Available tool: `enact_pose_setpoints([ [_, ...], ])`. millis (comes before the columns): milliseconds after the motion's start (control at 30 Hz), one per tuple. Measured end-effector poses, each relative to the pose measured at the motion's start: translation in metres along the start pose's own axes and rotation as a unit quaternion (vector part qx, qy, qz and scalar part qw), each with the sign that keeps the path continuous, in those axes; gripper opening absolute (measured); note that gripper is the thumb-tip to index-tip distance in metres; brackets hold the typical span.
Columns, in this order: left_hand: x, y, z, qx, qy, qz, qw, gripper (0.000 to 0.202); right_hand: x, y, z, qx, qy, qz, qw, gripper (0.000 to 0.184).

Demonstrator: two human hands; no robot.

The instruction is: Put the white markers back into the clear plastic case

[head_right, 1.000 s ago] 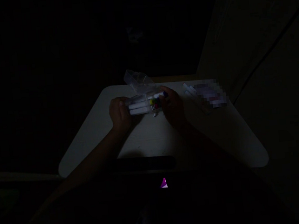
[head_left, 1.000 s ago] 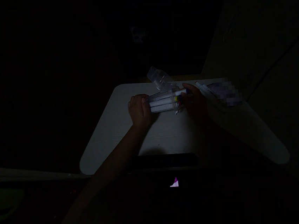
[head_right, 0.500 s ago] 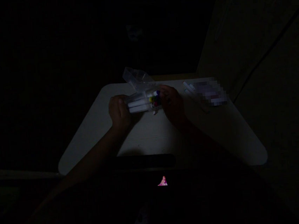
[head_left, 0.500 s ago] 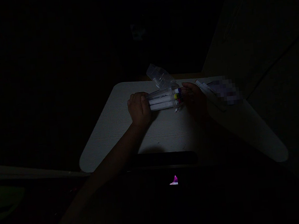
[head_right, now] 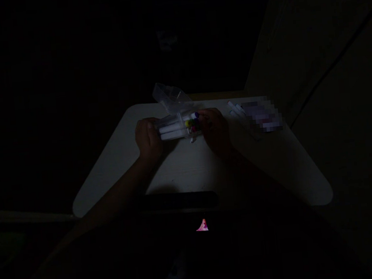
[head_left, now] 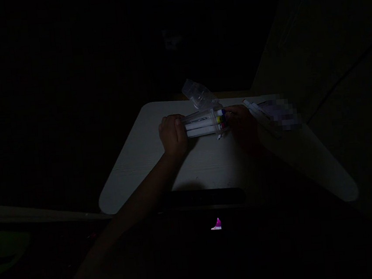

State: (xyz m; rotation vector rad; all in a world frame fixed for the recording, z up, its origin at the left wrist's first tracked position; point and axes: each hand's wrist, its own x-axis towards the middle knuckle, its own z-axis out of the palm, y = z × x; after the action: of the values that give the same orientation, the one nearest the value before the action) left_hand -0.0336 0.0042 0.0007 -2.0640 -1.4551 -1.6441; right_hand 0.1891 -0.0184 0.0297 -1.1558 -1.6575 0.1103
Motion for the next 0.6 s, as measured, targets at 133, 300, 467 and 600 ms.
enact_pose_setpoints([
  [133,0.0,0.002,-0.001,0.007,0.004,0.002,1.0,0.067,0.007,0.024,-0.008,-0.101,0.001,-0.018,0.995,0.036],
  [300,0.0,0.002,-0.001,0.005,0.005,0.008,1.0,0.07,0.005,0.059,-0.019,-0.285,-0.127,0.084,0.946,0.051],
  [467,0.0,0.0,0.0,-0.002,0.002,-0.003,1.0,0.068,-0.003,0.063,-0.018,-0.389,-0.2,0.147,0.887,0.064],
  [600,0.0,0.0,0.001,0.0,0.003,-0.004,1.0,0.069,-0.004,0.058,-0.016,-0.42,-0.218,0.185,0.861,0.067],
])
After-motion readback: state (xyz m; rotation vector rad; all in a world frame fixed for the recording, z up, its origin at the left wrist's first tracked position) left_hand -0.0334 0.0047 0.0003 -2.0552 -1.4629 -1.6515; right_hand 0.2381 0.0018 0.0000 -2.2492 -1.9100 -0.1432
